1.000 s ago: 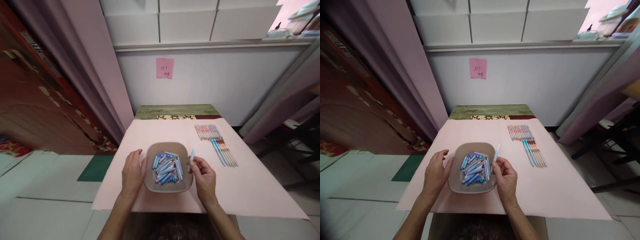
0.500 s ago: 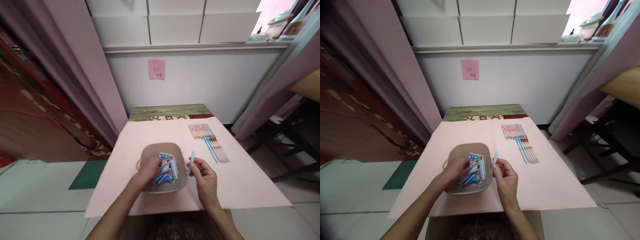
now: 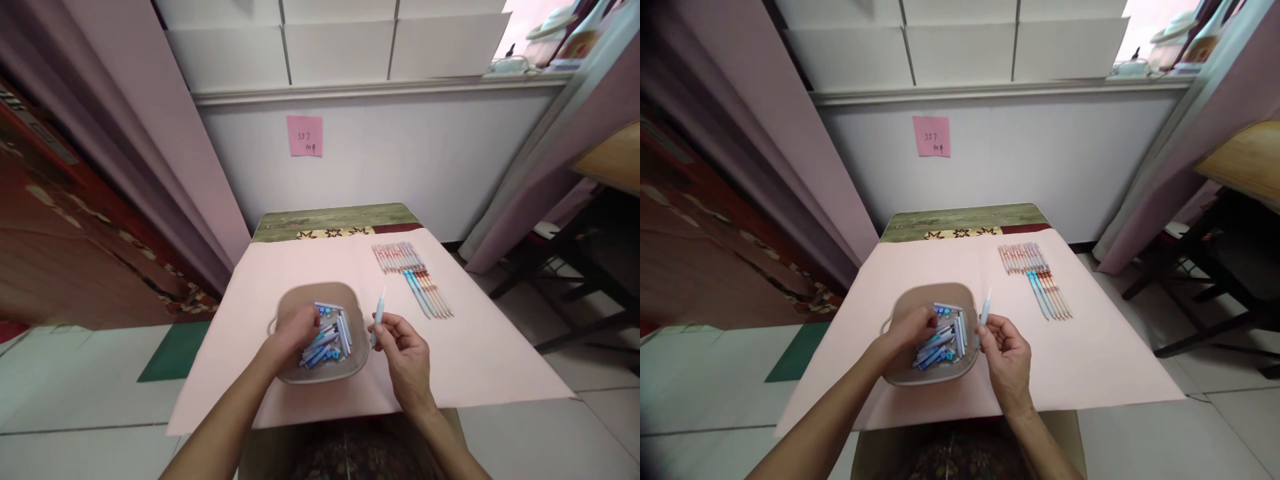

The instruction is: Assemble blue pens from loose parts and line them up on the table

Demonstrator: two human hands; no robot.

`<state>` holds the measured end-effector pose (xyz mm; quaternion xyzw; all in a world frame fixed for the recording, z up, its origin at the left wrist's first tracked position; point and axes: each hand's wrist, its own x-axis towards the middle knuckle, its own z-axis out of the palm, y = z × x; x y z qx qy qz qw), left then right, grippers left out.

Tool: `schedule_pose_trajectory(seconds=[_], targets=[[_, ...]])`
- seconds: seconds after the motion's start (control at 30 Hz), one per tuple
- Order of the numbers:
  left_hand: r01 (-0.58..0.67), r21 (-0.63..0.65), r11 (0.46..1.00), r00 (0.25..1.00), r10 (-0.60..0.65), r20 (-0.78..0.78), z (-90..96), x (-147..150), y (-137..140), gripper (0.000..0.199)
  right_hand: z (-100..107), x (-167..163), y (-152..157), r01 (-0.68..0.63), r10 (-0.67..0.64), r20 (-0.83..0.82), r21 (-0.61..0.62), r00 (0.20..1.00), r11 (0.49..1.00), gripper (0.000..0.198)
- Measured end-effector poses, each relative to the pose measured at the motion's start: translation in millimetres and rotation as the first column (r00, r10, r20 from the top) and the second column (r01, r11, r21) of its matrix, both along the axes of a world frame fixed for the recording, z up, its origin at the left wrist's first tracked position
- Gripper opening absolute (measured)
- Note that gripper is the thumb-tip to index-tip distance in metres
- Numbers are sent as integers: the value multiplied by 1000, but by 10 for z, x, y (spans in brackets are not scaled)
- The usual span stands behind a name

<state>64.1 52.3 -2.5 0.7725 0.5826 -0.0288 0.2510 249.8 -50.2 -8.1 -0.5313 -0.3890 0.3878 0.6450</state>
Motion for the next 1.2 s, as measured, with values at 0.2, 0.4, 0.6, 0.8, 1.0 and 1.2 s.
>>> schedule_pose_trajectory(seconds=[0.2,0.4,0.6,0.8,1.0,1.2], targets=[[13,8,1000,1000,-13,16,46,-127,66,17,-8,-9,13,-43,43,-7,8,999,999,26],[-42,95,995,994,32,101,60,-60,134,14,18,-40,8,-193,192,-44,-21,980,981,31],[-37,62,997,956,17,292,83,66,28,10,61,-7,-18,-336,333,-53,-36,941,941,35],[-76,-232,970,558,235,796,433,112,-162,36,83,-79,12,-398,397,-41,-20,917,917,29],[-107,-345,932,294,361,885,710,136,-199,22,168,-179,130,-423,423,-36,-7,906,906,27],[-117,-321,940,306,341,889,722,103,-209,22,170,-250,152,-420,419,-48,4,907,908,26]])
